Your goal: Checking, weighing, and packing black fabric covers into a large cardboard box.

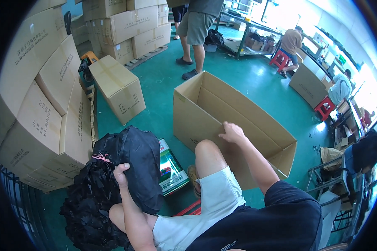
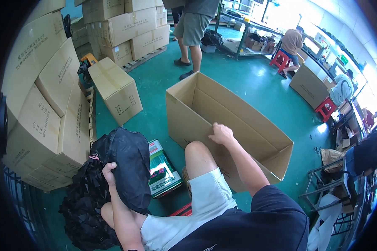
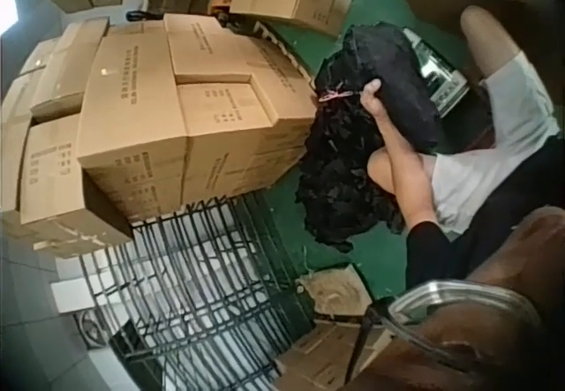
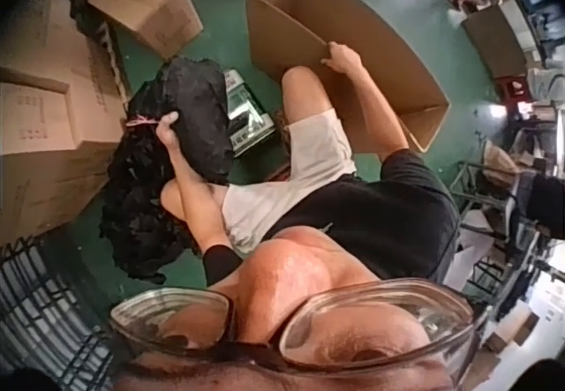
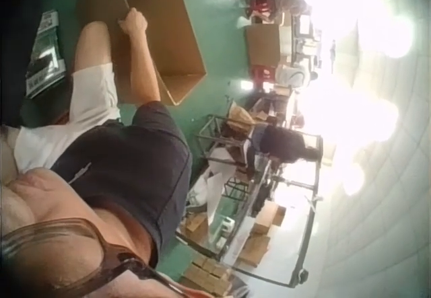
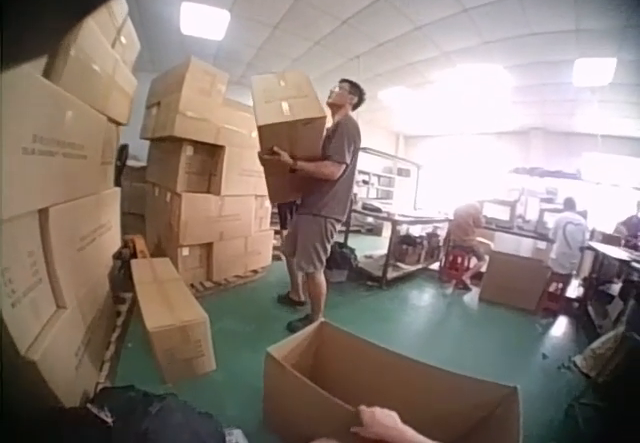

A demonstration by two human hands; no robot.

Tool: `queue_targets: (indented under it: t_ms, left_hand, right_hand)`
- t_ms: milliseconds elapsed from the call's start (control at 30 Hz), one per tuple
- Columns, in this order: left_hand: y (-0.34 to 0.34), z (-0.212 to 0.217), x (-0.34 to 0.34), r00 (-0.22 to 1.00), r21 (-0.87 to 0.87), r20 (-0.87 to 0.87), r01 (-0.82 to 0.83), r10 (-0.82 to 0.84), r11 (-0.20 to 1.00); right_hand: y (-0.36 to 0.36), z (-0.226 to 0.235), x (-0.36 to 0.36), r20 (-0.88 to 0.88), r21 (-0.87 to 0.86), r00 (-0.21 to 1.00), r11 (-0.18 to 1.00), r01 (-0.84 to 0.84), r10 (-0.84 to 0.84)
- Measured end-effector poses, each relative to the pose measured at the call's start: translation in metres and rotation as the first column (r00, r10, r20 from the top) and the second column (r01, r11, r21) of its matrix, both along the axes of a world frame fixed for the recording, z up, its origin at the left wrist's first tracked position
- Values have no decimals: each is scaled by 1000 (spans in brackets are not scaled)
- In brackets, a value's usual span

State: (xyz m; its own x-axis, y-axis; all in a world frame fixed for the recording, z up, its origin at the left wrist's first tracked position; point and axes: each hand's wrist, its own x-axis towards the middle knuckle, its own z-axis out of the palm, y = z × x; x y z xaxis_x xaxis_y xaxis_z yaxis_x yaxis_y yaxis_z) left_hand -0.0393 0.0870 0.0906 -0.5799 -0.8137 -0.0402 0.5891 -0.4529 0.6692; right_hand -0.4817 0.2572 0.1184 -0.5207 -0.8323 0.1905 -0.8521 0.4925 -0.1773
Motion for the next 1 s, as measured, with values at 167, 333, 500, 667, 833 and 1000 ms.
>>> queue_targets:
  t_ms: [167, 333, 500, 667, 833, 1000]
  left_hand:
    - [2, -4, -1, 987, 59, -6, -162, 162, 985]
    - [0, -9, -1, 981, 42, 30, -192, 191, 980]
    - [3, -21, -1, 967, -37, 137, -213, 216, 976]
    - [7, -22, -7, 970, 51, 118, -218, 211, 975]
    - [6, -13, -16, 979, 51, 78, -192, 187, 980]
    - [-1, -28, -15, 983, 8, 97, -160, 159, 987]
  right_hand:
    - [-10, -17, 8, 160, 155, 986, 985, -75, 50]
    - [-14, -12, 19, 201, 93, 979, 994, -58, 38]
    - [-11, -30, 21, 202, 8, 978, 999, -49, 46]
    - [-7, -26, 24, 186, 46, 982, 998, -37, 28]
    - [-12, -25, 25, 161, 85, 986, 995, -44, 29]
    - [-15, -27, 24, 161, 55, 986, 998, -42, 32]
